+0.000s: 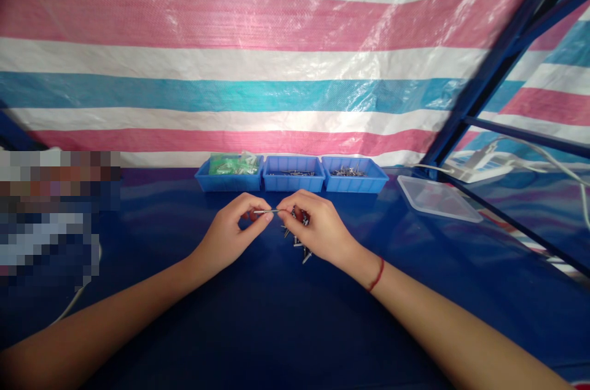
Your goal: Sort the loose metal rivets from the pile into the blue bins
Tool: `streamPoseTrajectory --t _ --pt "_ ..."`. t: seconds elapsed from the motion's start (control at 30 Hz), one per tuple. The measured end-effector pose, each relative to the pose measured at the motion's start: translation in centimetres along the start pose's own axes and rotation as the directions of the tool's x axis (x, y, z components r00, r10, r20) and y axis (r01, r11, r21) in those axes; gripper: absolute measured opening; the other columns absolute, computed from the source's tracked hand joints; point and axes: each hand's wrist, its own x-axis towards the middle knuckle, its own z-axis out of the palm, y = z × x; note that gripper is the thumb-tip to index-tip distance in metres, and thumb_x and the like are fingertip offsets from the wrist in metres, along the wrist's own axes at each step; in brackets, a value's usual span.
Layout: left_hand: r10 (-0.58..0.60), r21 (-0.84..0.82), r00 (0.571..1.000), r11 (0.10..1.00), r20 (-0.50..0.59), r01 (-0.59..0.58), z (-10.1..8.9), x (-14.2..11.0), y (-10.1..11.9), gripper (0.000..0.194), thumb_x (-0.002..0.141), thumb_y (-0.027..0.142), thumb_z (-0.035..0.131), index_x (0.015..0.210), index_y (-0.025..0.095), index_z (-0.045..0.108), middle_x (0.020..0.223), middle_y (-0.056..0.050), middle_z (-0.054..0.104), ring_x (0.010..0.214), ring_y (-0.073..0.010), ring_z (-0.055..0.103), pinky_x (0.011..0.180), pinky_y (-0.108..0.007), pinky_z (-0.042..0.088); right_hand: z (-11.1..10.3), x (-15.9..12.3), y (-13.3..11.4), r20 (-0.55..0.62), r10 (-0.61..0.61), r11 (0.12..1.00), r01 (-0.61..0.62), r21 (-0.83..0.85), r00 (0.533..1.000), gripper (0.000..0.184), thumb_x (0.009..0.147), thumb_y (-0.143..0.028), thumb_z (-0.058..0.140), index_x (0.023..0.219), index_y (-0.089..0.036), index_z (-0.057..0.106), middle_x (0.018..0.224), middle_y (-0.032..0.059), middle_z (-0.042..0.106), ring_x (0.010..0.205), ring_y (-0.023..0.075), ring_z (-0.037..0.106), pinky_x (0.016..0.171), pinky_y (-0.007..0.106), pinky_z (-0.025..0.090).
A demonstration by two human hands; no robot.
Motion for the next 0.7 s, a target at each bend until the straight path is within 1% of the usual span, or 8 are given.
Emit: streamPoseTrajectory --t 0.2,0.27,0.37,0.43,0.5,0.57,0.63,0.7 --pt "0.021 0.004 1.0 1.0 -0.018 -0.021 0.1 0.0 -0.1 0.002 0.084 0.018 0.057 0.081 0.019 0.058 0.079 0.001 0.06 0.071 -0.011 0.056 0.069 -0.024 0.045 0.1 -0.1 0.0 0.037 -0.024 0.999 0.025 -0.025 0.999 0.009 0.085 -0.019 0.056 0.081 -0.017 0.064 0.077 0.0023 0.062 0.062 0.0101 0.051 0.057 0.023 0.042" --pt "0.021 0.015 1.0 1.0 -0.019 -0.02 0.1 0.0 -0.2 0.002 0.084 0.02 0.058 0.086 0.019 0.059 0.081 0.001 0.059 0.072 -0.0112 0.055 0.07 -0.024 0.046 0.2 -0.1 0.0 0.066 -0.013 0.999 0.015 -0.031 0.998 0.012 0.085 -0.021 0.055 0.079 -0.017 0.064 0.075 0.0023 0.062 0.062 0.0104 0.052 0.057 0.023 0.042" --pt "0.024 0.068 0.999 0.997 -0.028 -0.022 0.2 -0.1 -0.2 0.03 0.083 0.023 0.059 0.113 0.021 0.053 0.093 -0.002 0.058 0.079 -0.0134 0.055 0.075 -0.028 0.047 -0.2 0.2 0.4 0.056 0.058 0.996 -0.054 -0.067 0.997 0.016 0.086 -0.025 0.053 0.079 -0.017 0.065 0.075 0.0027 0.064 0.061 0.0113 0.054 0.056 0.024 0.042" --pt "0.039 0.111 0.999 0.993 0.015 -0.04 0.3 -0.2 -0.2 0.043 0.085 0.025 0.057 0.126 0.022 0.045 0.103 -0.005 0.056 0.089 -0.016 0.055 0.082 -0.031 0.047 -1.0 0.7 1.4 -0.051 0.155 0.981 -0.16 -0.112 0.987 0.019 0.086 -0.029 0.052 0.08 -0.016 0.066 0.075 0.0032 0.066 0.061 0.0125 0.055 0.057 0.025 0.042" --pt "0.066 0.158 0.991 0.984 0.116 -0.084 0.4 -0.3 -0.1 0.04 0.087 0.026 0.053 0.127 0.022 0.047 0.11 -0.007 0.056 0.099 -0.0187 0.053 0.09 -0.035 0.045 -2.3 1.2 2.7 -0.212 0.261 0.944 -0.295 -0.149 0.942 0.023 0.084 -0.033 0.052 0.08 -0.016 0.066 0.074 0.0038 0.067 0.06 0.0136 0.056 0.057 0.026 0.042" --pt "0.089 0.206 0.968 0.969 0.234 -0.139 0.4 -0.3 0.1 0.035 0.089 0.027 0.05 0.124 0.024 0.052 0.115 -0.007 0.057 0.106 -0.0207 0.052 0.094 -0.039 0.042 -3.8 1.8 4.1 -0.364 0.335 0.893 -0.416 -0.172 0.869 0.025 0.082 -0.035 0.053 0.079 -0.015 0.066 0.073 0.0049 0.067 0.058 0.0146 0.057 0.057 0.027 0.041" --pt "0.1 0.241 0.94 0.953 0.326 -0.185 0.4 -0.4 0.3 0.035 0.09 0.028 0.048 0.124 0.025 0.054 0.12 -0.007 0.057 0.11 -0.0224 0.05 0.095 -0.041 0.041 -5.4 2.1 5.3 -0.475 0.366 0.831 -0.511 -0.221 0.8 0.025 0.079 -0.034 0.055 0.079 -0.013 0.068 0.071 0.0065 0.068 0.061 0.017 0.058 0.058 0.027 0.041" --pt "0.092 0.26 0.917 0.944 0.389 -0.205 0.3 -0.4 0.4 0.035 0.09 0.028 0.047 0.125 0.027 0.054 0.126 -0.006 0.055 0.114 -0.0239 0.049 0.095 -0.043 0.04 -6.8 2.3 6.3 -0.551 0.37 0.765 -0.582 -0.276 0.748 0.026 0.078 -0.034 0.055 0.081 -0.013 0.069 0.07 0.0081 0.068 0.063 0.0194 0.06 0.059 0.028 0.041"
